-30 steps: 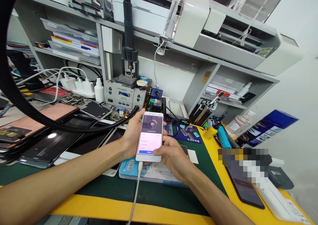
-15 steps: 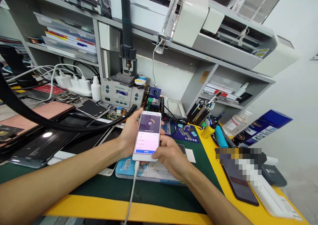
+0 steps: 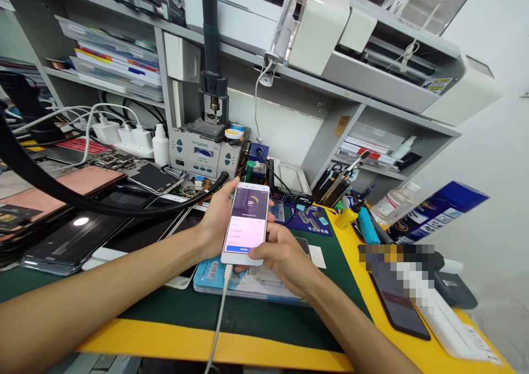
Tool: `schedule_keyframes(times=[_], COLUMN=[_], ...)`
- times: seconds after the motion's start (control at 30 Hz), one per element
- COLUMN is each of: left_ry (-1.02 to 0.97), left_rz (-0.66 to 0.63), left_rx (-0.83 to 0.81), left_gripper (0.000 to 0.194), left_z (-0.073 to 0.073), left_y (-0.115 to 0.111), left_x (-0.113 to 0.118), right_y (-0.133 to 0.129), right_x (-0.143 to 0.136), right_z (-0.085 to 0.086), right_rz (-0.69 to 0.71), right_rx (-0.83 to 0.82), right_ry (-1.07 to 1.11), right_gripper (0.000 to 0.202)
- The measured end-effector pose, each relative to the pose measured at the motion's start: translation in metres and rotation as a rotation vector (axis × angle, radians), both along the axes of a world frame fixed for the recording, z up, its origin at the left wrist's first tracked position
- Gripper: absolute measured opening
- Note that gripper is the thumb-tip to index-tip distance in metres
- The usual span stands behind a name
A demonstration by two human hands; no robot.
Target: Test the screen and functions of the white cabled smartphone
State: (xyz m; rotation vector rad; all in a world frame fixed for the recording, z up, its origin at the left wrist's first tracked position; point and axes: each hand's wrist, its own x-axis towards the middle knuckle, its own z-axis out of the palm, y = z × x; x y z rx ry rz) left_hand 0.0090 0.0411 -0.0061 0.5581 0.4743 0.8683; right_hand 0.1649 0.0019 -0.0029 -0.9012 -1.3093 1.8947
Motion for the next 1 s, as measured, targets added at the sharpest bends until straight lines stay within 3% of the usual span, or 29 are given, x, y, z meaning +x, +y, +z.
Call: schedule_keyframes(times=[0.2,0.4,0.73,1.0], left_ry=[0.008,-0.005,-0.013,-0.015], left_rz=[-0.004,0.000,-0.003,-0.004], left_rx=[-0.004,-0.003,-0.007,-0.005], left_gripper=[0.075,0.075,0.075,0.076], left_z=[-0.0017,0.0005,0.0011,0.0017], left_y=[0.0009,-0.0009,-0.0008,-0.0019], left_x=[-0.0002,0.0004,0.0003,0.0004], right_y=[-0.0004,0.0025,0.0010,0.0007], right_x=[-0.0001,0.0010,0.0015,0.0004], right_z=[-0.0003,-0.0037,-0.0022,-0.0036], right_rz=[-0.027,-0.078,-0.102,-0.140], right_rx=[-0.020,-0.063,-0.123,-0.129], right_ry=[0.005,0.031,0.093,0.155], right_gripper=[0.041,0.030,0.038,0.032])
